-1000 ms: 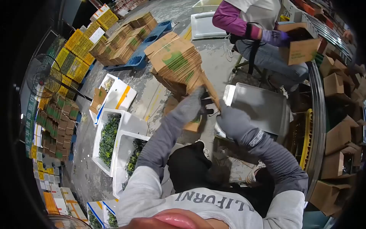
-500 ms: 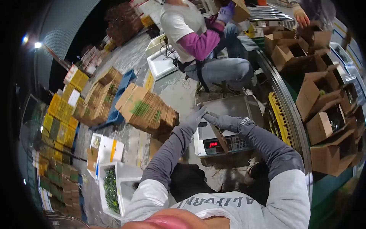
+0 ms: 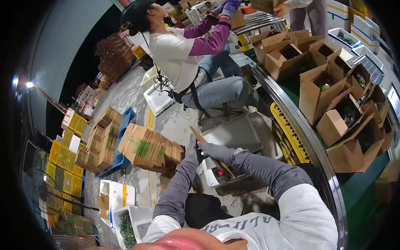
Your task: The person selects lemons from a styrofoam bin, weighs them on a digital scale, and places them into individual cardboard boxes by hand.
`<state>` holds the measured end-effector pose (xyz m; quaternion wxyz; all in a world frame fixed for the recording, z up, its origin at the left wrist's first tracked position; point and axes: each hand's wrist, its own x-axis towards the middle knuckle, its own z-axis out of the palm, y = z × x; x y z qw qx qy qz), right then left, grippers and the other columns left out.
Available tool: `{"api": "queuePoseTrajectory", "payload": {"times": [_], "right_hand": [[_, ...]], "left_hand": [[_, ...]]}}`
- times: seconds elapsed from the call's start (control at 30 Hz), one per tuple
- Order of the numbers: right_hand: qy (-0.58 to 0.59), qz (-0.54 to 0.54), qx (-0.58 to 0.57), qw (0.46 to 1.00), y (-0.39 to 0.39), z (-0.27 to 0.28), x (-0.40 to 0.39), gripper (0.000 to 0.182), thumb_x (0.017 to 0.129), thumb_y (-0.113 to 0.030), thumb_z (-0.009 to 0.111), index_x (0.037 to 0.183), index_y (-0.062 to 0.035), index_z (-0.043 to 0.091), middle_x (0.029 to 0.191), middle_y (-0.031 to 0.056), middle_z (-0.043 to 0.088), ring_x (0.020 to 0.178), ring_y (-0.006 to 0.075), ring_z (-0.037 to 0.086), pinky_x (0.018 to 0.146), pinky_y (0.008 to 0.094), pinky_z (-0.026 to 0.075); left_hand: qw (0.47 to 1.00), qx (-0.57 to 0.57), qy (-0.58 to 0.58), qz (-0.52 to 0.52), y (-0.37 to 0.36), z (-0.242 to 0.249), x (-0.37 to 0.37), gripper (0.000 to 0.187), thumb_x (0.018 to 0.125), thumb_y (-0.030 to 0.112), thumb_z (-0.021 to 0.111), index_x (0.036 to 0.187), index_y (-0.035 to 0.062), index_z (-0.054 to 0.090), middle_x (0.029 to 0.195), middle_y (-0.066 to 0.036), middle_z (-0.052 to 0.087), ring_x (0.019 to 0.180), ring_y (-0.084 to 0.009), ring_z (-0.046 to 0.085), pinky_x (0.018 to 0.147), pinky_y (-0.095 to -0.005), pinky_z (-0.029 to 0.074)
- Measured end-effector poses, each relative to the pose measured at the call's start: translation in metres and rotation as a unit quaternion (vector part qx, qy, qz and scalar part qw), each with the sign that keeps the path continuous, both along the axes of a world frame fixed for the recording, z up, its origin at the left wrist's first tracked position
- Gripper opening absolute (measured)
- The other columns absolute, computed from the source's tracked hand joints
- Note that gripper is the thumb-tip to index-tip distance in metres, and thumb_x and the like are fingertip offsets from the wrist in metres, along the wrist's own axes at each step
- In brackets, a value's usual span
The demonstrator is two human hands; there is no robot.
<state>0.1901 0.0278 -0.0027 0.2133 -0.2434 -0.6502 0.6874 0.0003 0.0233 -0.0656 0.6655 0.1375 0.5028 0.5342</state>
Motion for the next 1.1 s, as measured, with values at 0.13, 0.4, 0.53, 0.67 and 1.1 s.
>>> {"api": "queuePoseTrajectory", "payload": {"times": [0.13,0.4,0.53,0.67,1.1], "right_hand": [[-0.061,-0.050,-0.003,0.997,0.004,-0.046,-0.033,0.088,0.082,-0.075,0.034,0.122,0.0020,0.047,0.102,0.0186,0.060,0.093,0.0244,0.059,0.083,0.0320,0.044],[-0.172,-0.141,0.130,0.966,0.016,-0.010,-0.014,0.066,0.084,-0.057,0.050,0.117,0.0005,0.053,0.103,0.0209,0.061,0.093,0.0283,0.060,0.084,0.0359,0.045],[-0.203,-0.115,0.142,0.962,0.018,0.009,0.000,0.046,0.078,-0.040,0.059,0.104,-0.0028,0.060,0.104,0.0202,0.061,0.095,0.0327,0.060,0.083,0.0387,0.047],[-0.323,0.006,0.283,0.903,-0.022,0.055,0.019,0.040,0.079,-0.024,0.048,0.114,-0.0069,0.056,0.104,0.0194,0.062,0.095,0.0341,0.060,0.087,0.0425,0.044],[-0.272,-0.174,0.294,0.900,0.056,0.019,0.031,0.035,0.081,-0.015,0.043,0.112,-0.0087,0.056,0.092,0.0192,0.064,0.090,0.0356,0.061,0.079,0.0441,0.047]], "left_hand": [[0.988,0.136,0.070,0.019,-0.006,0.029,0.028,0.036,0.098,0.026,0.045,0.131,0.0142,0.040,0.101,-0.005,0.052,0.086,-0.0174,0.056,0.075,-0.0322,0.051],[0.942,0.154,0.296,-0.032,-0.013,0.030,0.017,0.055,0.093,0.036,0.053,0.136,0.0075,0.034,0.113,-0.008,0.054,0.092,-0.0189,0.058,0.073,-0.0318,0.052],[0.891,0.221,0.395,-0.042,-0.008,0.057,0.021,0.061,0.081,0.007,0.064,0.134,0.0017,0.035,0.112,-0.014,0.054,0.089,-0.0199,0.057,0.070,-0.0298,0.050],[0.884,0.137,0.446,0.007,0.030,0.041,-0.011,0.075,0.077,-0.003,0.064,0.140,0.0024,0.024,0.107,-0.015,0.053,0.083,-0.0202,0.056,0.065,-0.0306,0.049],[0.408,0.164,0.850,-0.290,-0.004,0.109,0.032,0.036,0.079,0.036,0.053,0.105,0.0129,0.065,0.116,-0.006,0.058,0.115,-0.0254,0.047,0.098,-0.0525,0.029]]}}
